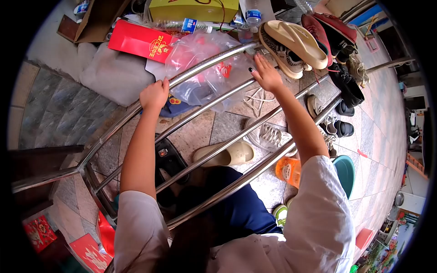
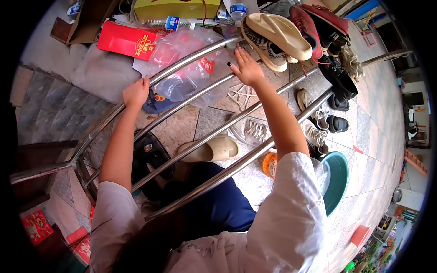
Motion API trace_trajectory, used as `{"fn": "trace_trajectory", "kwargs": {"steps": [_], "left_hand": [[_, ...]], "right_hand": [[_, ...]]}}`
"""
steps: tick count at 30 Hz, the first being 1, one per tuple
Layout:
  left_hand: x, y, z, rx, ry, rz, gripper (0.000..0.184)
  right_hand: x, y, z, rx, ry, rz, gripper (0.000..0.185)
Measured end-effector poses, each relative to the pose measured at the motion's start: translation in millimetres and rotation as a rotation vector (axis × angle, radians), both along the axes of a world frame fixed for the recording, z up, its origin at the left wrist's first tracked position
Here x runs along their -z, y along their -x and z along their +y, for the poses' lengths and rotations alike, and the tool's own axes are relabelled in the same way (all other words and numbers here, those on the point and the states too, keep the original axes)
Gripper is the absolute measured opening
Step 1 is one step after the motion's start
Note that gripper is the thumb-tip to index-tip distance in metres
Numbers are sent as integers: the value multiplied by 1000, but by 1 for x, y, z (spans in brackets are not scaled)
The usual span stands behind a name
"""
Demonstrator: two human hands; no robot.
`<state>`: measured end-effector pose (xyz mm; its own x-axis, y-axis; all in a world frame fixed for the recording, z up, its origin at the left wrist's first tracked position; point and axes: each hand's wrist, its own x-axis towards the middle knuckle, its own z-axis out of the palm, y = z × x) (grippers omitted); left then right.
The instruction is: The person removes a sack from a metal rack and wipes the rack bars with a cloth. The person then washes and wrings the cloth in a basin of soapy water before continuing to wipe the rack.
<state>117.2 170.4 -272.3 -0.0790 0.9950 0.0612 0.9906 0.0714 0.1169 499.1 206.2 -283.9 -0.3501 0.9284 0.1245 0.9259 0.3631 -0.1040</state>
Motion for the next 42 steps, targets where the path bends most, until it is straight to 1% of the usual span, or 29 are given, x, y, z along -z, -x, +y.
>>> {"fn": "trace_trajectory", "kwargs": {"steps": [4,7,8,11,12,15,17,19,21,24,27,28,29,31,32,33,34,35,36,37,38,39,41,42], "left_hand": [[3,30,-15,-35,-12,4,49],[-8,68,-37,-101,94,32,50],[-9,79,-43,-131,95,37,50],[-4,88,-52,-177,103,53,50],[-4,87,-51,-194,98,54,50],[-7,86,-49,-210,79,53,52],[-9,86,-48,-203,97,54,52],[-10,86,-46,-198,90,56,52],[-8,85,-46,-198,78,59,52],[-5,87,-47,-180,62,43,50],[-4,91,-48,-156,49,38,48],[-4,90,-48,-145,37,34,48],[-4,89,-48,-128,-5,39,43],[0,85,-51,-88,-83,50,34],[6,83,-53,-6,-206,65,29],[15,80,-53,77,-334,80,24],[20,78,-52,162,-463,96,19],[20,73,-50,167,-469,89,17],[20,67,-49,167,-474,81,16],[20,64,-48,165,-479,73,14],[21,65,-46,165,-475,74,15],[22,67,-46,164,-467,77,16],[21,78,-50,134,-419,95,18],[20,84,-54,107,-377,106,18]], "right_hand": [[2,10,14,96,18,16,66],[1,-7,-28,10,-6,-43,66],[1,-9,-32,2,3,-74,67],[4,4,-2,211,80,80,71],[3,19,19,409,156,196,75],[4,79,57,603,45,89,76],[16,122,62,457,-125,183,75],[0,166,42,219,-30,40,71],[-5,194,16,-169,71,42,65],[-11,193,-1,-250,84,158,60],[17,157,14,-84,-290,162,57],[27,136,25,1,-401,154,52],[31,123,35,83,-516,144,49],[10,134,43,164,-300,52,44],[0,146,40,210,-184,8,42],[-6,171,35,87,-115,16,41],[-5,200,20,-31,-165,61,42],[-3,231,10,-92,-132,82,43],[-13,261,-1,-115,-2,51,44],[-16,288,-10,-157,66,80,45],[-9,308,-19,-247,-17,142,43],[-9,324,-23,-288,78,111,44],[-10,324,-19,-316,151,171,46],[-17,316,-16,-321,181,133,49]]}}
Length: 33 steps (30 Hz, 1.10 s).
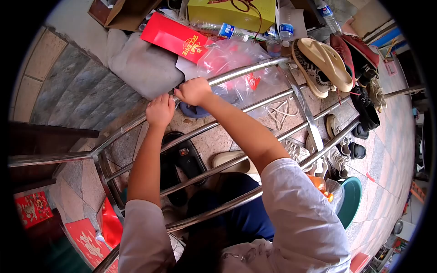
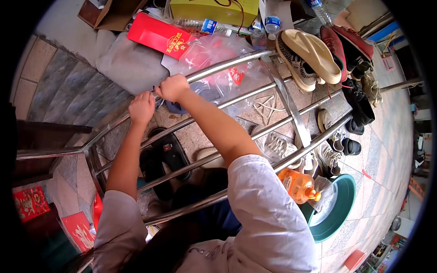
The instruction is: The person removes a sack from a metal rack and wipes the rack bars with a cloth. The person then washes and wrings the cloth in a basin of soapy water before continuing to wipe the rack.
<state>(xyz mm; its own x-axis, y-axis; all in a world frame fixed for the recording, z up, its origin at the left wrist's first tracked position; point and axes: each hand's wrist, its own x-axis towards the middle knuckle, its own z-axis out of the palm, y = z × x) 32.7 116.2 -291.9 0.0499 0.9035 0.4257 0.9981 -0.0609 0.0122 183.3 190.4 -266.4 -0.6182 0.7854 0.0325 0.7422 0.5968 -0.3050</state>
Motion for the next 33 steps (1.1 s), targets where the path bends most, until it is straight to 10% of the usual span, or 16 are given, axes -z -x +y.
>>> {"fn": "trace_trajectory", "kwargs": {"steps": [12,24,27,33], "left_hand": [[-7,98,-47,-411,215,-83,41],[-48,132,-37,-321,859,-392,65],[-60,127,-30,-282,1016,-227,48],[-45,99,-20,4,781,-50,42]], "right_hand": [[-39,16,21,-27,583,-346,57],[-19,-8,26,-442,84,-296,37],[-11,-18,38,-418,122,-224,30],[4,57,32,-345,737,-336,24]]}}
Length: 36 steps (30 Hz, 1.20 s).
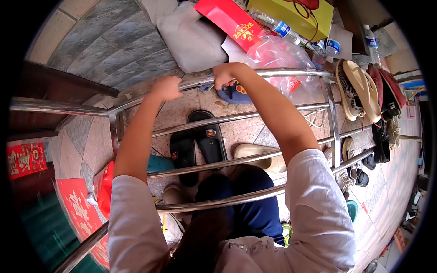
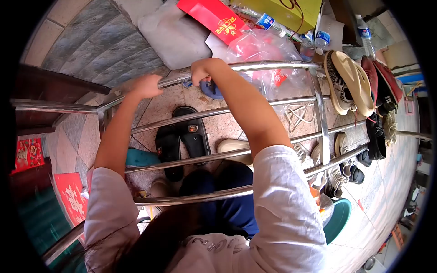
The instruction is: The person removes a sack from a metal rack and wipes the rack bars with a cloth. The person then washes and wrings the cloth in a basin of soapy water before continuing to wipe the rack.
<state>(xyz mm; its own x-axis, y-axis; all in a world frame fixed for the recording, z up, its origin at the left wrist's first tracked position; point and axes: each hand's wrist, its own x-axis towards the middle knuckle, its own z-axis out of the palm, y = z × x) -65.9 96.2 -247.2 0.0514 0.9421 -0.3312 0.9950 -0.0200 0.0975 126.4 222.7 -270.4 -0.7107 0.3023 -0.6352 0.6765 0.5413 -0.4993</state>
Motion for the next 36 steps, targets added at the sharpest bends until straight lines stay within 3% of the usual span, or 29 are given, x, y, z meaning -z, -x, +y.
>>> {"fn": "trace_trajectory", "kwargs": {"steps": [3,6,8,9,12,14,16,19,21,23,27,30,32,36], "left_hand": [[12,-7,1,-4,-75,16,39],[25,-12,-17,-43,-378,40,35],[47,-6,-30,-5,-628,115,36],[53,1,-28,15,-759,155,36],[42,16,-39,-62,-640,131,40],[19,32,-52,-162,-425,157,47],[7,62,-61,-165,-300,181,54],[14,86,-64,-168,-262,135,56],[19,83,-60,-277,-310,45,52],[22,79,-63,-353,-343,14,48],[21,83,-65,-457,-432,45,46],[25,87,-69,-503,-464,31,44],[24,96,-73,-514,-463,36,44],[26,99,-75,-496,-475,92,39]], "right_hand": [[-15,34,-25,-43,-70,44,16],[-3,25,-63,-9,-770,420,14],[35,7,-62,25,-1183,788,22],[32,-7,-53,9,-1196,727,23],[18,-50,-38,-3,-1022,554,27],[-36,-57,-30,-8,-731,83,50],[-34,-53,-6,-90,-542,4,60],[-33,-22,-14,120,-363,-48,61],[-20,14,-54,116,-592,207,58],[6,58,-95,173,-823,496,42],[11,82,-103,75,-777,581,39],[-3,43,-81,6,-713,472,41],[-4,-8,-62,118,-820,433,35],[10,-128,-22,192,-1044,599,30]]}}
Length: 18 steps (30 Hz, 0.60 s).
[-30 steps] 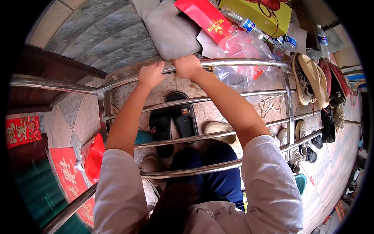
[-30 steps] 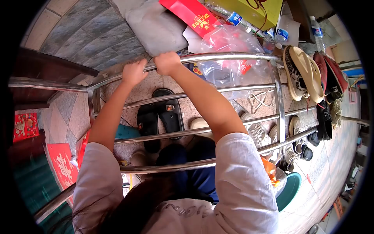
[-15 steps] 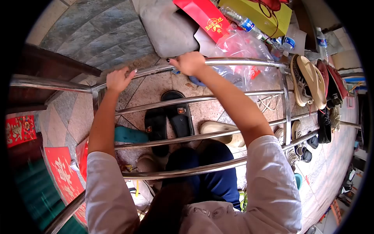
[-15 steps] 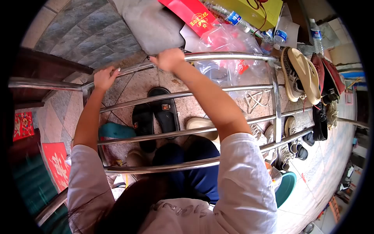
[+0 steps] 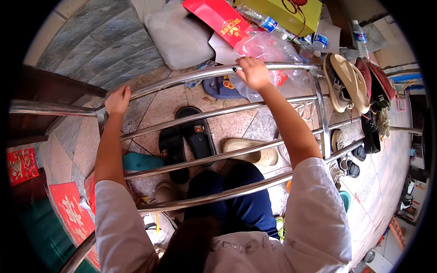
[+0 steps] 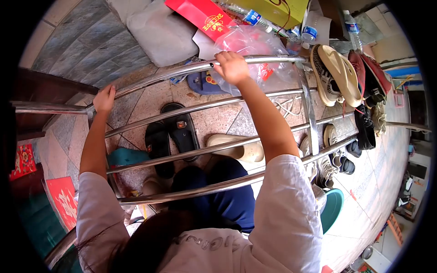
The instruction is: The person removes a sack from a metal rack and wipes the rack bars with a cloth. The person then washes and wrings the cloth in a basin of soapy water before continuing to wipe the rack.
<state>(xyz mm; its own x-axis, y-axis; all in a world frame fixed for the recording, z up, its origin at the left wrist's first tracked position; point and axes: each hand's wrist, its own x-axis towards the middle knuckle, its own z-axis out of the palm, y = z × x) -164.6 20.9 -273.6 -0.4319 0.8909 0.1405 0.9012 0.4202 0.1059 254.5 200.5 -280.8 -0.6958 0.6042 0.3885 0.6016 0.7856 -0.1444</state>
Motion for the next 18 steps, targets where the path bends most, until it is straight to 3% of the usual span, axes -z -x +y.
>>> {"fn": "trace_trajectory", "kwargs": {"steps": [2,3,6,7,10,13,18], "left_hand": [[4,-2,-1,6,8,82,34],[9,0,0,77,-30,94,32],[24,-8,6,252,-130,129,26],[22,-22,10,292,-149,129,25],[17,-70,39,405,-153,53,25],[9,-136,69,521,-133,8,30],[12,-198,94,714,-215,112,42]], "right_hand": [[4,-45,17,134,-95,85,34],[5,-70,26,258,85,26,45],[31,-128,45,682,-42,-42,58],[31,-142,52,765,128,-15,70],[41,-158,57,714,25,-22,72],[15,-146,33,825,128,-220,73],[14,-157,51,910,194,-147,76]]}}
